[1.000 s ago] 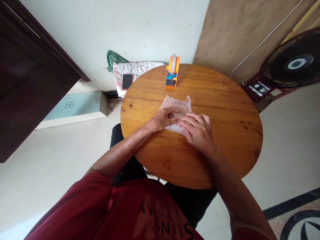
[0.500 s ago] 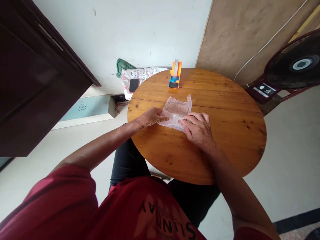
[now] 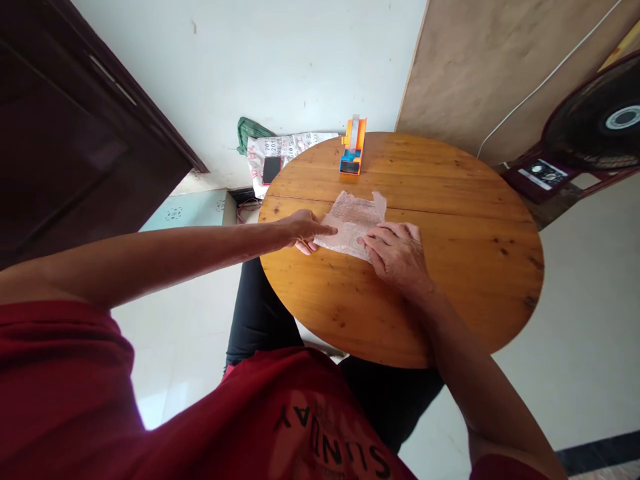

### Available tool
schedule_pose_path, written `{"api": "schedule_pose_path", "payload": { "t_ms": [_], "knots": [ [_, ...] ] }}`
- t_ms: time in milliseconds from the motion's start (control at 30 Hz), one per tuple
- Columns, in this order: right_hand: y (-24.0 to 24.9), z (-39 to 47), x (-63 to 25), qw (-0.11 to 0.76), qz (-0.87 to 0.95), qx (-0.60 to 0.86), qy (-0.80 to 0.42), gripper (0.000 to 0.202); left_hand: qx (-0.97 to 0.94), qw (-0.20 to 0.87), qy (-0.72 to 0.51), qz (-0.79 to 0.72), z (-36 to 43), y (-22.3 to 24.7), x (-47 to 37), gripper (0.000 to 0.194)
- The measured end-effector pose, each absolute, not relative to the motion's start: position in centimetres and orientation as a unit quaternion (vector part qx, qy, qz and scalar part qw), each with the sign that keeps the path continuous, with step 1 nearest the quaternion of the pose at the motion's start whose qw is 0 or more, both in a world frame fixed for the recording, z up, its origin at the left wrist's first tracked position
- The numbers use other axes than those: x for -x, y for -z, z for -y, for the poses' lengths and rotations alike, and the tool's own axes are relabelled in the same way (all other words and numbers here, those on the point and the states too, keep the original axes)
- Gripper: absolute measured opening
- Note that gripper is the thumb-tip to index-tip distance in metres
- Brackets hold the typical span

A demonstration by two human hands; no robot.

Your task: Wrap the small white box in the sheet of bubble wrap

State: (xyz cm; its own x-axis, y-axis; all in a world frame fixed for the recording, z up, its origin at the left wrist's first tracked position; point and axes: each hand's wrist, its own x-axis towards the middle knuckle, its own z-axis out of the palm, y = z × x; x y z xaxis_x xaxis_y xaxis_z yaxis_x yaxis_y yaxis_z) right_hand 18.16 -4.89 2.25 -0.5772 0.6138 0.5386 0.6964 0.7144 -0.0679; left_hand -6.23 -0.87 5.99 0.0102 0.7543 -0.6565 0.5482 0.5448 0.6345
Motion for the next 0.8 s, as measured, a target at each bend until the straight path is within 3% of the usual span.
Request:
{"api": "schedule_pose_path", "payload": {
  "t_ms": [200,500,667,800],
  "knots": [
    [-2.2,5.0,-18.2,0.275,0.884,0.367,0.088,0.021,-0.479,0.509,-0.090,-0.710,1.2,-6.3,4.3,0.038],
    [-2.2,4.9,-18.1,0.265,0.887,0.371,0.079,0.024,-0.479,0.489,-0.081,-0.724,0.9,-6.4,2.9,0.016],
    [-2.2,5.0,-18.0,0.259,0.888,0.372,0.081,0.024,-0.530,0.441,-0.065,-0.722,0.6,-6.2,1.5,0.018],
    [-2.3,5.1,-18.0,0.251,0.889,0.374,0.083,0.023,-0.523,0.462,-0.070,-0.713,0.5,-6.0,0.6,0.018]
  ]
}}
